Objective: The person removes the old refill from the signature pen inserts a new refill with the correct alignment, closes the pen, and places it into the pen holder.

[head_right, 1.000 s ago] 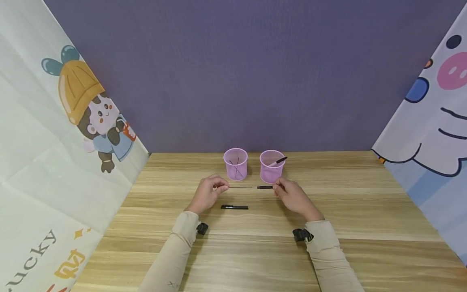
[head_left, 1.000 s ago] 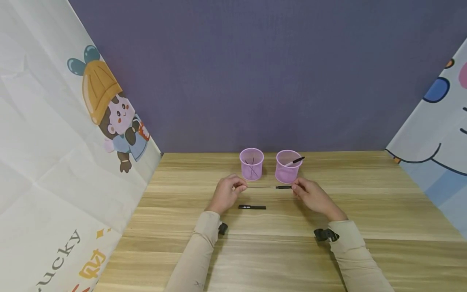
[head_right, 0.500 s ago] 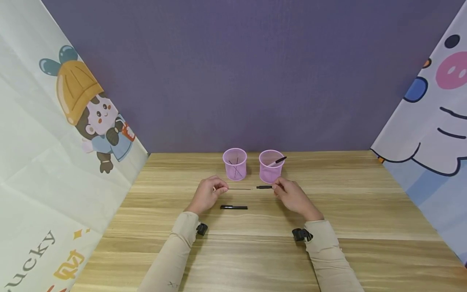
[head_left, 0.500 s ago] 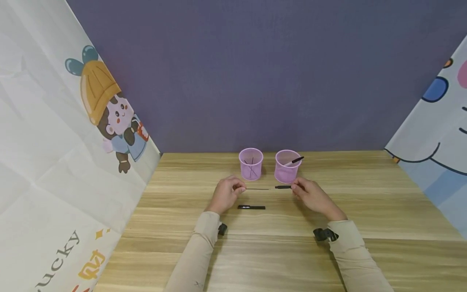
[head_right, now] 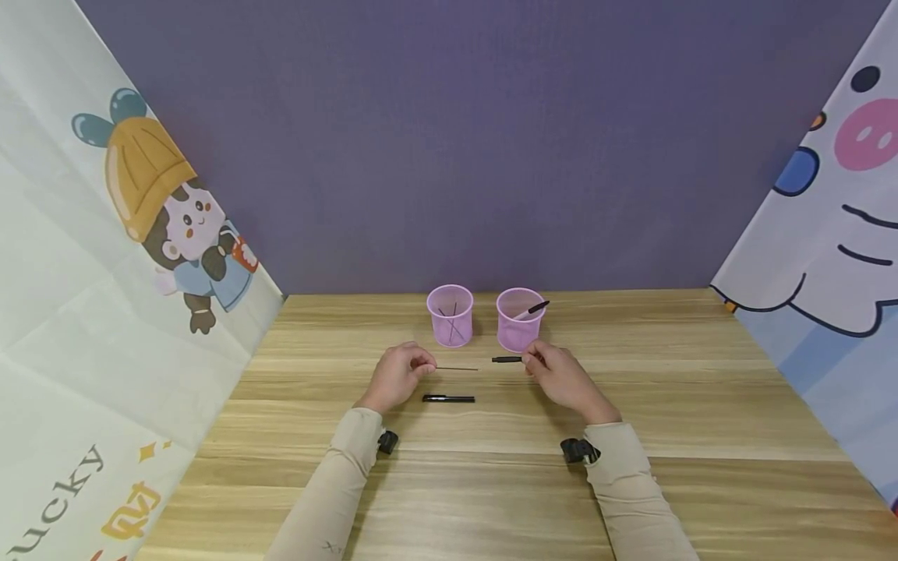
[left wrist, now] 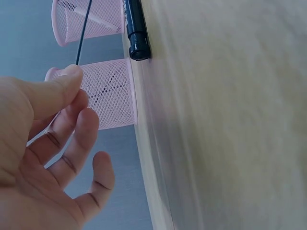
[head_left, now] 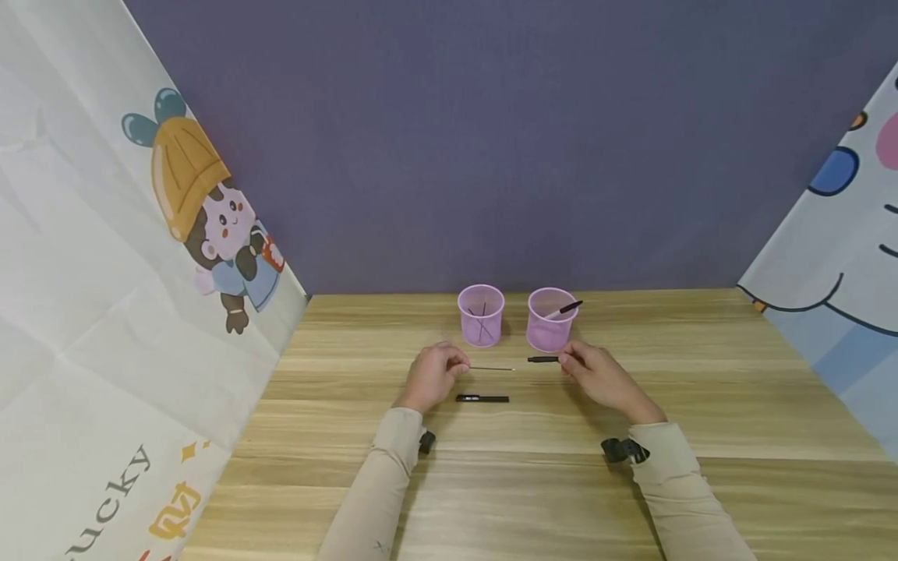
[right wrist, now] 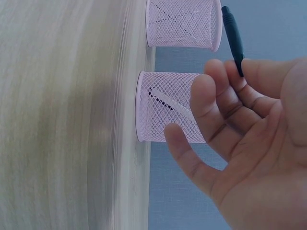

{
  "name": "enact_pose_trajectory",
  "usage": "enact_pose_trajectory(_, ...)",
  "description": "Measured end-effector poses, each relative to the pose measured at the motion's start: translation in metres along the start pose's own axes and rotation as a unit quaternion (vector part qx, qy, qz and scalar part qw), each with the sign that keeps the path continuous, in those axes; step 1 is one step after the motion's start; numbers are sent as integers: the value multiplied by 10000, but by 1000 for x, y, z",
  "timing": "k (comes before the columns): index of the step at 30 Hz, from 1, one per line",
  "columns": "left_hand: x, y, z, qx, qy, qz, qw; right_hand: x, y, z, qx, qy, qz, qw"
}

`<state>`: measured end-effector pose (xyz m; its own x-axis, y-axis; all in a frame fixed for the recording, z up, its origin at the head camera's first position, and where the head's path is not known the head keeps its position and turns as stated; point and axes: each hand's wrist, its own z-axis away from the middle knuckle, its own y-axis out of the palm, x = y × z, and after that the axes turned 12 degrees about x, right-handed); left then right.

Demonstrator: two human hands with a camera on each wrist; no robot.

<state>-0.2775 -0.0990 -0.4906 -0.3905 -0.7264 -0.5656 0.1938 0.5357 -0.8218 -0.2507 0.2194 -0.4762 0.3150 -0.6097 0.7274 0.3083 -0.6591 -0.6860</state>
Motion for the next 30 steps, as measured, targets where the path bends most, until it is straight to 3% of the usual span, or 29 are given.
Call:
enact_pose_trajectory(17, 6, 2, -2, 98, -179, -516, 9985, 0, 0, -1, 26, 78, 61, 9999)
enact_pose_trajectory(30, 8, 1, 1, 356, -362, -559, 9971, 0, 1, 0, 27, 45, 124, 9999)
